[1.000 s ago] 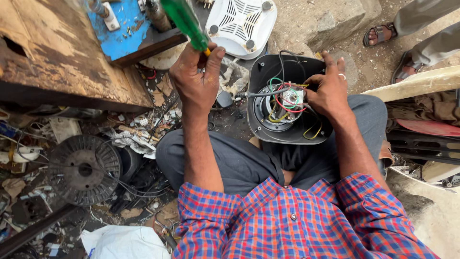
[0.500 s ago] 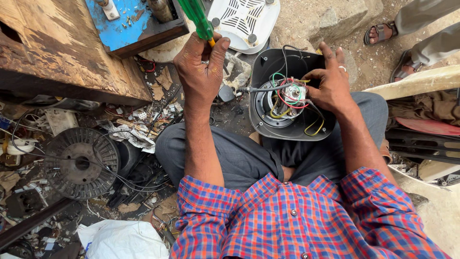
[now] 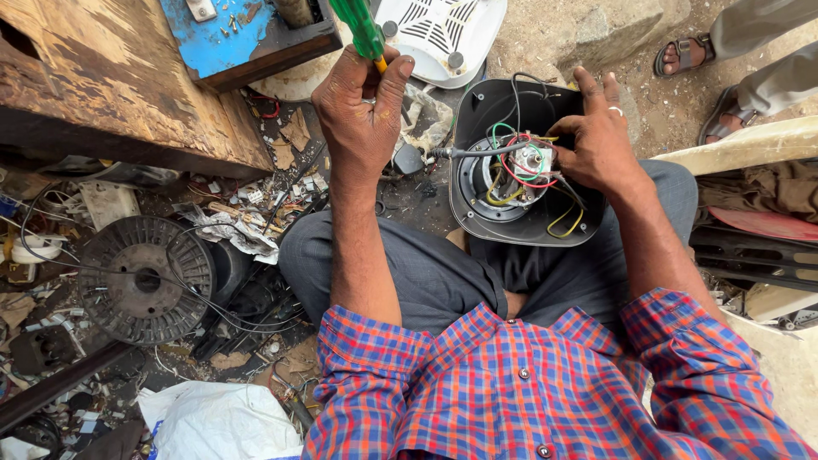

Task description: The person sits on the floor and uses a screwdriver to adjust and tighten connections on a ceiling fan motor. They repeatedly test the wiring by touching a wire to a test light fixture on a nearby table.

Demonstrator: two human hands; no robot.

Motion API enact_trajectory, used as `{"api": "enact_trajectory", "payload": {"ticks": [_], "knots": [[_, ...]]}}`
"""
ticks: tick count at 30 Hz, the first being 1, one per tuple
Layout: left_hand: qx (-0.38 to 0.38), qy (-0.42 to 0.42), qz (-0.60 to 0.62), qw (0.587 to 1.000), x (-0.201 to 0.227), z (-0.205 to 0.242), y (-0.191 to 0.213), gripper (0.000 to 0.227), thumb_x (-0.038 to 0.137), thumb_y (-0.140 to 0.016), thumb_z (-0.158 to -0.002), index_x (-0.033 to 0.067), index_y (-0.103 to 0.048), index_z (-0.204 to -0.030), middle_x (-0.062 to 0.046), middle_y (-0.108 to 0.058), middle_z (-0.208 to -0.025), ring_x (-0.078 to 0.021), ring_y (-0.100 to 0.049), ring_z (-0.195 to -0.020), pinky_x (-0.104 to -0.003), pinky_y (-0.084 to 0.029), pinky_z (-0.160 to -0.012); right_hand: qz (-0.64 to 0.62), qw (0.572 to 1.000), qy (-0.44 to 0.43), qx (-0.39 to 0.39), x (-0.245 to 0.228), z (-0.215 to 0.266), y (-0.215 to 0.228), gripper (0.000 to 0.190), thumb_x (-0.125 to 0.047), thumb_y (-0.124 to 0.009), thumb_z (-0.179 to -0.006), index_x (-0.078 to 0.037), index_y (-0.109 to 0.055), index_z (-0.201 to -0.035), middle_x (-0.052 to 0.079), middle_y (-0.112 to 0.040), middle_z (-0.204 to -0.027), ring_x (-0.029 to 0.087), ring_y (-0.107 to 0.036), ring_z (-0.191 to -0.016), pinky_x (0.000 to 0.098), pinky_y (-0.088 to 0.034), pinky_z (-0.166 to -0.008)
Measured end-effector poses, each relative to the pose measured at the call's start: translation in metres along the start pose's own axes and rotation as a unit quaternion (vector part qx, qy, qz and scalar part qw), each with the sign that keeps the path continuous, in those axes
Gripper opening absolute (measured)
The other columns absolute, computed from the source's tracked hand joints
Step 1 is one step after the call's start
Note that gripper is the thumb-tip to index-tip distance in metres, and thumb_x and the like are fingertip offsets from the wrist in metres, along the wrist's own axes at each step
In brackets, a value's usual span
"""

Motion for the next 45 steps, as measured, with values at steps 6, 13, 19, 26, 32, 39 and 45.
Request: {"api": "enact_trajectory", "payload": {"ticks": [6, 13, 19, 26, 32, 39, 45], "knots": [[-0.002, 0.005, -0.001, 1.0, 0.0, 0.0, 0.002, 0.018, 0.021, -0.075, -0.104, 0.0042, -0.069, -0.106, -0.003, -0.071, -0.083, -0.0093, -0.072, -0.075, -0.024, -0.058, -0.069, -0.014, 1.0, 0.017, 0.003, 0.0, 0.001, -0.001, 0.026, -0.029, -0.087, -0.079, -0.016, -0.082, -0.101, 0.013, -0.028, -0.174, 0.053, -0.014, -0.159, 0.0603, -0.025, -0.127], [-0.004, 0.014, 0.003, 1.0, -0.001, 0.0, 0.001, 0.018, 0.02, -0.076, -0.104, 0.0034, -0.068, -0.105, -0.003, -0.071, -0.082, -0.0088, -0.071, -0.073, -0.024, -0.057, -0.068, 0.005, 1.0, 0.016, 0.005, 0.003, 0.002, -0.001, 0.027, -0.028, -0.086, -0.078, -0.016, -0.082, -0.101, 0.015, -0.027, -0.175, 0.053, -0.014, -0.159, 0.0601, -0.025, -0.126], [0.001, 0.013, 0.008, 1.0, -0.003, 0.001, 0.002, 0.019, 0.02, -0.076, -0.104, 0.0029, -0.069, -0.106, -0.004, -0.071, -0.081, -0.0093, -0.07, -0.073, -0.025, -0.057, -0.068, -0.018, 0.999, 0.034, -0.005, 0.0, 0.0, 0.001, 0.028, -0.028, -0.087, -0.079, -0.017, -0.082, -0.104, 0.015, -0.027, -0.174, 0.054, -0.016, -0.158, 0.0615, -0.024, -0.126], [0.002, -0.002, -0.003, 1.0, -0.005, 0.002, 0.001, 0.019, 0.022, -0.075, -0.104, 0.0044, -0.07, -0.106, -0.002, -0.072, -0.082, -0.0088, -0.071, -0.074, -0.024, -0.058, -0.067, -0.018, 0.999, 0.034, -0.002, -0.004, -0.002, 0.004, 0.026, -0.029, -0.087, -0.08, -0.017, -0.082, -0.102, 0.012, -0.031, -0.174, 0.054, -0.017, -0.158, 0.0607, -0.025, -0.127], [-0.003, -0.016, 0.003, 1.0, -0.006, 0.001, 0.001, 0.02, 0.024, -0.074, -0.106, 0.0049, -0.069, -0.108, -0.002, -0.072, -0.083, -0.0087, -0.073, -0.076, -0.024, -0.059, -0.069, 0.018, 0.998, 0.054, -0.008, -0.011, -0.005, 0.009, 0.023, -0.028, -0.085, -0.079, -0.018, -0.083, -0.1, 0.015, -0.03, -0.173, 0.055, -0.013, -0.157, 0.0667, -0.023, -0.124], [-0.01, -0.014, 0.005, 1.0, -0.005, 0.001, 0.0, 0.018, 0.024, -0.073, -0.107, 0.0067, -0.068, -0.108, -0.001, -0.07, -0.082, -0.0081, -0.071, -0.074, -0.024, -0.059, -0.068, 0.078, 0.991, 0.087, -0.063, -0.019, -0.013, 0.004, 0.028, -0.032, -0.084, -0.08, -0.015, -0.081, -0.103, 0.014, -0.028, -0.173, 0.053, -0.011, -0.16, 0.0771, -0.018, -0.12], [-0.012, -0.004, 0.009, 1.0, -0.008, 0.002, 0.0, 0.017, 0.023, -0.073, -0.106, 0.0068, -0.068, -0.106, 0.0, -0.068, -0.079, -0.0066, -0.069, -0.072, -0.023, -0.057, -0.067, 0.081, 0.992, 0.091, -0.044, -0.012, -0.007, 0.004, 0.024, -0.031, -0.081, -0.083, -0.016, -0.081, -0.102, 0.014, -0.028, -0.175, 0.057, -0.01, -0.159, 0.0733, -0.02, -0.122]]}}
Point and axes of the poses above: each hand's wrist, its own z-axis away from the middle knuckle, its own y-axis out of the back of the hand, x = y × z, the point moved 7 cm from there along -z, towards the middle knuckle
